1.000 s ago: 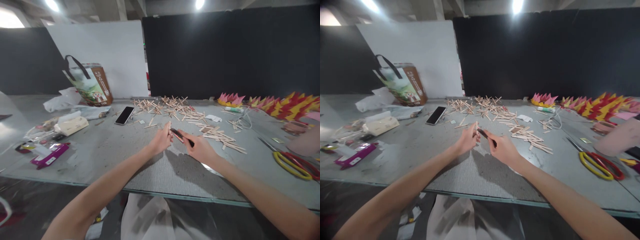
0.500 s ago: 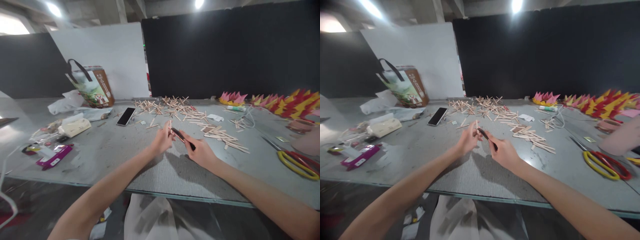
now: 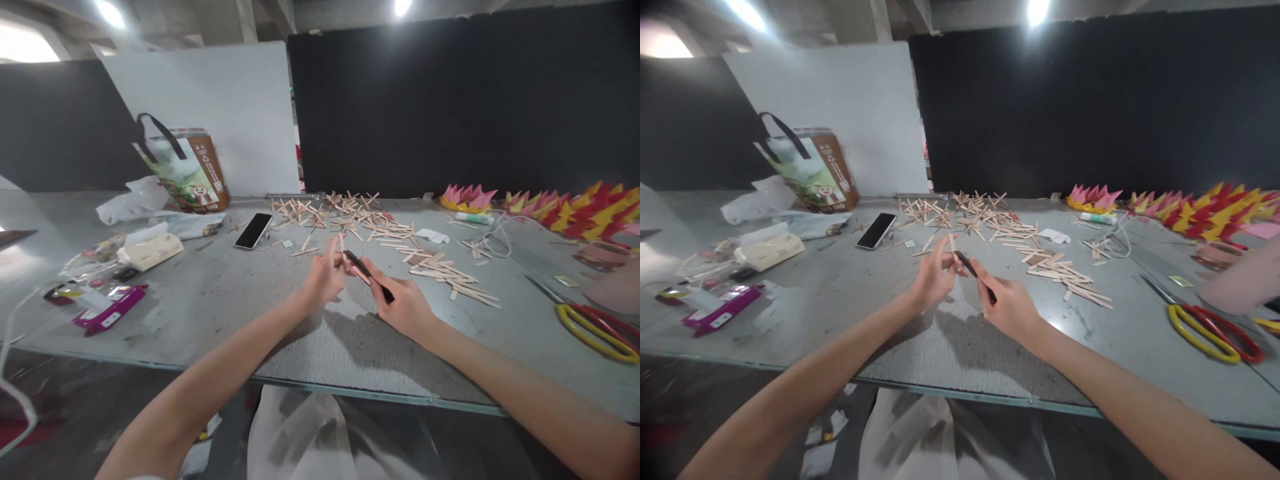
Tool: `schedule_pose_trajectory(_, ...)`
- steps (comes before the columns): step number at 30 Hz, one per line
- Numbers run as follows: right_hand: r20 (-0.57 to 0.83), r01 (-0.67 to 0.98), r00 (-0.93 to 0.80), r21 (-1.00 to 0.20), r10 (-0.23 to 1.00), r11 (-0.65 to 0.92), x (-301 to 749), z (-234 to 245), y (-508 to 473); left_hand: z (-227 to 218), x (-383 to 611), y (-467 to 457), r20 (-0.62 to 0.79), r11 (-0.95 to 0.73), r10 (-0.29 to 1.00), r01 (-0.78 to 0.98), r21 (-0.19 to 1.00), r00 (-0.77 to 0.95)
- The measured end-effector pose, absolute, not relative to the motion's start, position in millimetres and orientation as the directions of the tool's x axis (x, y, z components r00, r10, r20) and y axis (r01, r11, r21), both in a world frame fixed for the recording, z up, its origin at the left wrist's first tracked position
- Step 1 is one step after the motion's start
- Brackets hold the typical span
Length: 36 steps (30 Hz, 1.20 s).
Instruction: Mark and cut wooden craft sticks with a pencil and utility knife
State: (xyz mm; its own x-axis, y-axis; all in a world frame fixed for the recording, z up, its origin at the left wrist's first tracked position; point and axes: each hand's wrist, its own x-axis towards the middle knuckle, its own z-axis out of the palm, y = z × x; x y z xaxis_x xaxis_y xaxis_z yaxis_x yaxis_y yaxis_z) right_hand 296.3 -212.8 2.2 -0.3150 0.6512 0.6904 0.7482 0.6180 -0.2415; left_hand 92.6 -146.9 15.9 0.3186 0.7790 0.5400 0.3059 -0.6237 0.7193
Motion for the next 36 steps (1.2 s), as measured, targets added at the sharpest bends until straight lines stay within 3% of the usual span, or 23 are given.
schedule_pose_trajectory(8, 0.724, 0.739, -0.322, -0.21, 0.61, 0.64, 294.0, 6.9, -215.6, 18.3, 86.4, -143.6, 0.622, -0.726, 0.687, 0.402, 0.558, 0.376)
schedule_pose_trajectory(14, 0.739, 0.749, -0.322, -0.183, 0.592, 0.636, 292.4, 5.5, -214.9, 21.5, 93.4, -148.0, 0.6, -0.668, 0.741, 0.24, 0.704, 0.302)
schedule_pose_trajectory(21, 0.731, 0.754, -0.319, -0.19, 0.603, 0.629, 291.4, 7.1, -215.8, 24.4, 86.2, -145.4, 0.651, -0.748, 0.663, 0.364, 0.555, 0.369)
schedule_pose_trajectory(26, 0.749, 0.753, -0.329, -0.159, 0.575, 0.638, 290.0, 8.4, -215.1, 21.4, 90.9, -146.3, 0.614, -0.674, 0.737, 0.24, 0.698, 0.284)
schedule_pose_trajectory(32, 0.742, 0.763, -0.345, -0.134, 0.575, 0.632, 290.2, 9.4, -215.3, 26.1, 87.3, -146.6, 0.645, -0.722, 0.691, 0.364, 0.588, 0.328)
schedule_pose_trajectory(36, 0.752, 0.765, -0.338, -0.13, 0.565, 0.63, 290.0, 8.7, -213.8, 25.4, 89.9, -146.8, 0.625, -0.687, 0.726, 0.31, 0.657, 0.287)
